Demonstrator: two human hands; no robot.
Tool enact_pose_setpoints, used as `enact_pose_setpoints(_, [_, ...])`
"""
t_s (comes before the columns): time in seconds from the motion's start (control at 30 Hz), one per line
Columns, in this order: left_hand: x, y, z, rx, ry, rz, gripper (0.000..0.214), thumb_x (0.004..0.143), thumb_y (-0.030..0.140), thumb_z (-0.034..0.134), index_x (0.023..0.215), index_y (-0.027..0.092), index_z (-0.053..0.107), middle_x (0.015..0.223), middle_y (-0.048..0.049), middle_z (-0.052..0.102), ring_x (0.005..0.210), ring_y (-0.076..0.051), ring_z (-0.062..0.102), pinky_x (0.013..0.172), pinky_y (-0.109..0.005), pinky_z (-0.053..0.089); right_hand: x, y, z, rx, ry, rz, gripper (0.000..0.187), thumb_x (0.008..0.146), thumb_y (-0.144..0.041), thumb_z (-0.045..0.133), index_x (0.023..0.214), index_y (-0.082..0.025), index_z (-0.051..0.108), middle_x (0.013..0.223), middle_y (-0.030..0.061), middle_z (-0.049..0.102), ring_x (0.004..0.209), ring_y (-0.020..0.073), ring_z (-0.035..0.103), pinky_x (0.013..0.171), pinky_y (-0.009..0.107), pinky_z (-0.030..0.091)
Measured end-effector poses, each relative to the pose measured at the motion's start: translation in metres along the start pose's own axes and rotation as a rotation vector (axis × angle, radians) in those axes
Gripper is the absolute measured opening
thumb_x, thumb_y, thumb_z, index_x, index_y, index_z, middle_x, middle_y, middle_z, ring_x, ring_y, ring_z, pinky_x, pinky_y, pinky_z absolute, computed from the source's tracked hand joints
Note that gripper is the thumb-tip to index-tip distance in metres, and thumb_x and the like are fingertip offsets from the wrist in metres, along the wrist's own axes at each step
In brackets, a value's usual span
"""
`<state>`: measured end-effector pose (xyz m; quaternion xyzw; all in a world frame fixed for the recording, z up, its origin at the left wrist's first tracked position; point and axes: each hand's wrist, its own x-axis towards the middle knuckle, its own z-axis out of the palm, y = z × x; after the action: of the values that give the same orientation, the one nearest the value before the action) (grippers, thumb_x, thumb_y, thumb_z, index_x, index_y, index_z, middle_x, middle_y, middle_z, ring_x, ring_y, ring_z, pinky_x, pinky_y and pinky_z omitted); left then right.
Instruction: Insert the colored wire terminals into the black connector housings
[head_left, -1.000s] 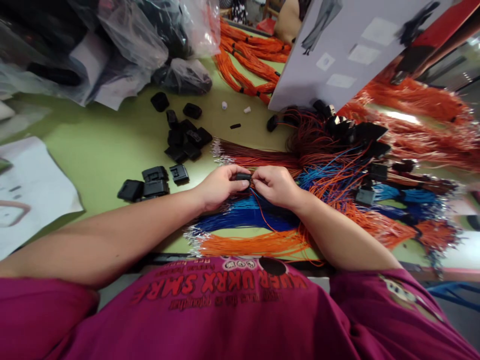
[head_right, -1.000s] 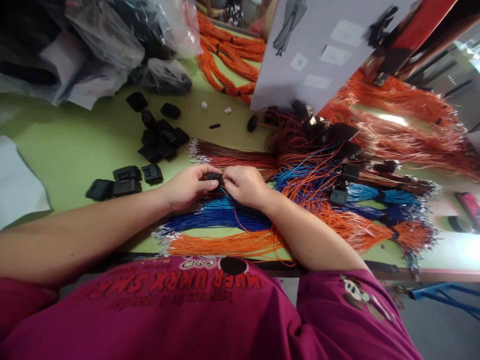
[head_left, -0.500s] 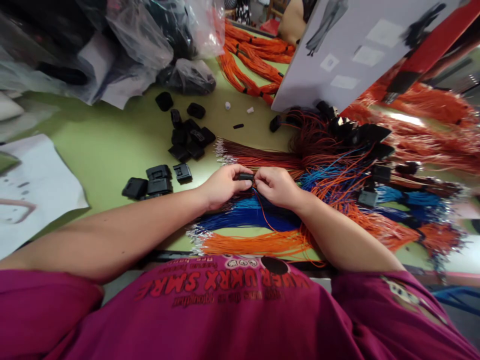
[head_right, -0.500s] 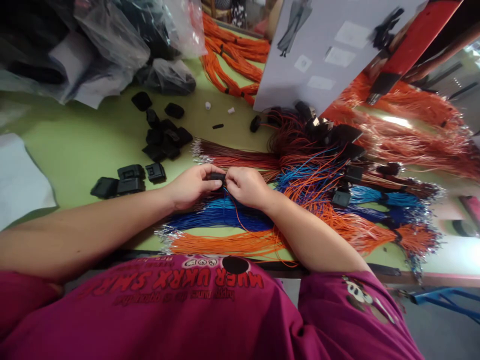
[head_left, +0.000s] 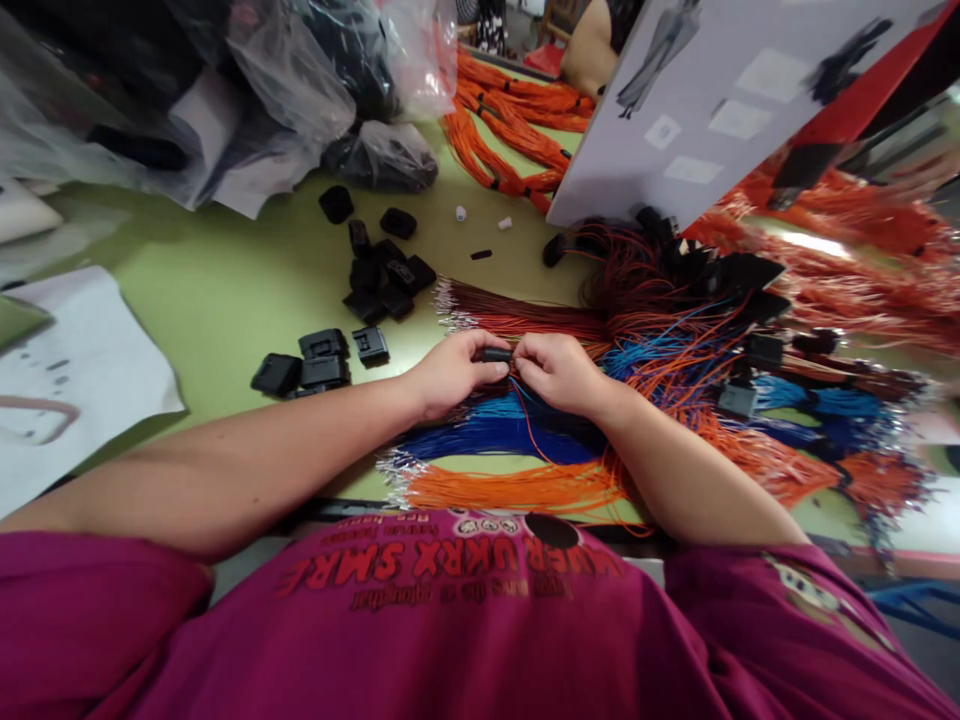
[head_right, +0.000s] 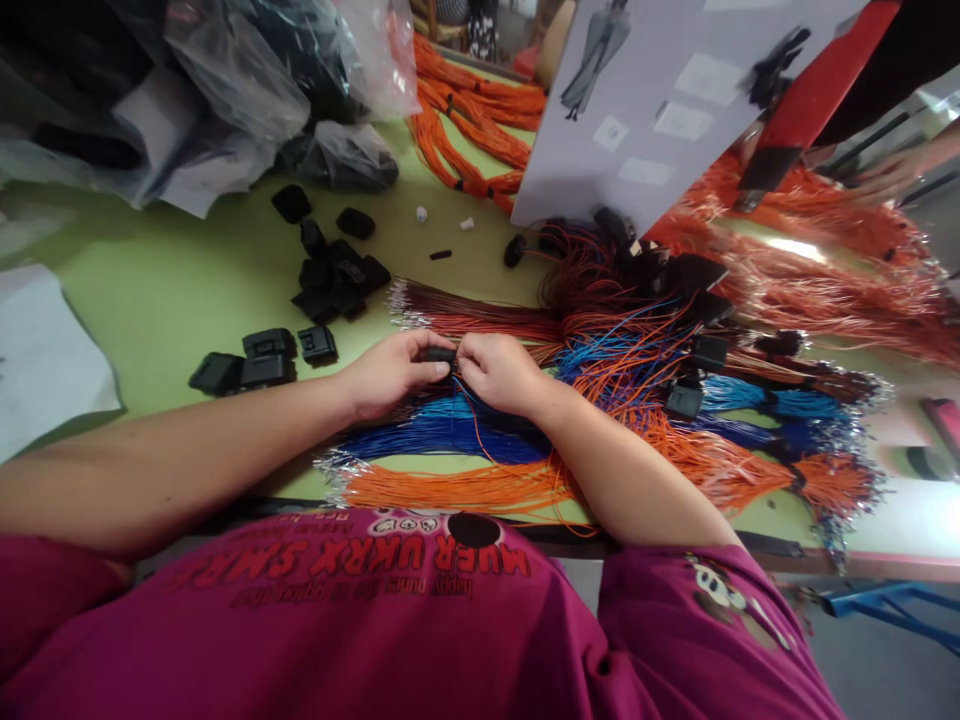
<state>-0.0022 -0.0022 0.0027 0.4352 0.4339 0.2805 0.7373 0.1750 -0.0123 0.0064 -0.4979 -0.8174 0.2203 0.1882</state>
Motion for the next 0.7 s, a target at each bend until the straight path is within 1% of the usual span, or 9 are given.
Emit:
enact_pose_setpoints(0.17, [0.001, -0.002, -0.003, -0.040, -0.016, 0.004, 0.024, 0.071, 0.002, 0.064, 0.092, 0.013, 0.061, 0.072, 0.0007, 0.063, 0.061, -0.008, 0.056, 0.064, -0.024, 0.046, -0.001, 0.000, -0.003, 0.070, -0.028, 0.013, 0.018, 0.079, -0.020, 0.047, 0.069, -0.014, 0.061, 0.063, 0.0005, 0.060, 0.057, 0.0092, 0.049, 0.058, 0.022, 0.035])
enact_pose_setpoints(0.23, [0.001, -0.003, -0.005, -0.097, -0.045, -0.013, 0.025, 0.072, 0.003, 0.064, 0.094, 0.014, 0.059, 0.076, -0.0005, 0.064, 0.063, -0.010, 0.059, 0.066, -0.027, 0.049, 0.001, 0.004, -0.011, 0.157, -0.063, 0.040, 0.019, 0.080, -0.023, 0.049, 0.072, -0.014, 0.064, 0.065, 0.0003, 0.062, 0.058, 0.0093, 0.050, 0.059, 0.022, 0.038])
enact_pose_setpoints(0.3, [0.000, -0.004, -0.007, -0.155, -0.082, -0.034, 0.026, 0.072, 0.004, 0.064, 0.095, 0.015, 0.057, 0.079, -0.0014, 0.064, 0.065, -0.012, 0.061, 0.068, -0.030, 0.051, 0.007, 0.009, -0.023, 0.174, -0.087, 0.065, 0.022, 0.082, -0.026, 0.051, 0.080, -0.013, 0.068, 0.068, 0.0013, 0.065, 0.062, 0.0106, 0.054, 0.062, 0.023, 0.042])
enact_pose_setpoints(0.37, [0.000, -0.005, -0.009, -0.190, -0.105, -0.038, 0.026, 0.072, 0.004, 0.064, 0.095, 0.015, 0.057, 0.082, -0.0023, 0.064, 0.068, -0.012, 0.063, 0.070, -0.031, 0.052, 0.018, 0.017, -0.036, 0.039, -0.058, 0.074, 0.024, 0.082, -0.024, 0.051, 0.089, -0.013, 0.072, 0.079, 0.0043, 0.069, 0.072, 0.0140, 0.060, 0.070, 0.026, 0.045])
enact_pose_setpoints(0.43, [0.000, -0.005, -0.010, -0.196, -0.110, -0.031, 0.026, 0.072, 0.004, 0.064, 0.095, 0.015, 0.057, 0.085, -0.0028, 0.063, 0.070, -0.012, 0.063, 0.072, -0.030, 0.052, 0.033, 0.025, -0.046, -0.217, -0.011, 0.069, 0.027, 0.082, -0.022, 0.052, 0.095, -0.014, 0.073, 0.094, 0.0084, 0.071, 0.088, 0.0192, 0.063, 0.081, 0.030, 0.045])
enact_pose_setpoints(0.5, [0.000, -0.006, -0.010, -0.182, -0.097, -0.024, 0.026, 0.072, 0.003, 0.063, 0.094, 0.014, 0.057, 0.087, -0.0025, 0.063, 0.071, -0.012, 0.064, 0.071, -0.028, 0.051, 0.048, 0.031, -0.049, -0.427, -0.073, 0.070, 0.031, 0.082, -0.022, 0.050, 0.103, -0.015, 0.072, 0.105, 0.0111, 0.070, 0.098, 0.0229, 0.062, 0.085, 0.032, 0.044])
enact_pose_setpoints(0.6, [0.000, -0.006, -0.009, -0.150, -0.082, -0.028, 0.025, 0.073, 0.003, 0.062, 0.094, 0.014, 0.057, 0.084, -0.0021, 0.062, 0.069, -0.011, 0.063, 0.069, -0.027, 0.051, 0.064, 0.035, -0.044, -0.564, -0.192, 0.122, 0.032, 0.083, -0.023, 0.047, 0.102, -0.015, 0.072, 0.105, 0.0136, 0.069, 0.097, 0.0247, 0.062, 0.081, 0.033, 0.044])
enact_pose_setpoints(0.63, [0.000, -0.006, -0.009, -0.146, -0.083, -0.031, 0.024, 0.074, 0.003, 0.061, 0.094, 0.014, 0.057, 0.083, -0.0022, 0.062, 0.068, -0.011, 0.063, 0.069, -0.027, 0.051, 0.067, 0.036, -0.042, -0.578, -0.203, 0.142, 0.031, 0.083, -0.023, 0.046, 0.099, -0.014, 0.072, 0.102, 0.0137, 0.070, 0.094, 0.0245, 0.063, 0.079, 0.032, 0.045])
enact_pose_setpoints(0.7, [0.000, -0.006, -0.009, -0.158, -0.093, -0.039, 0.022, 0.075, 0.003, 0.060, 0.094, 0.014, 0.056, 0.082, -0.0025, 0.062, 0.068, -0.011, 0.063, 0.069, -0.027, 0.051, 0.068, 0.037, -0.042, -0.574, -0.161, 0.177, 0.030, 0.081, -0.020, 0.046, 0.094, -0.014, 0.071, 0.097, 0.0134, 0.070, 0.089, 0.0239, 0.063, 0.076, 0.032, 0.044])
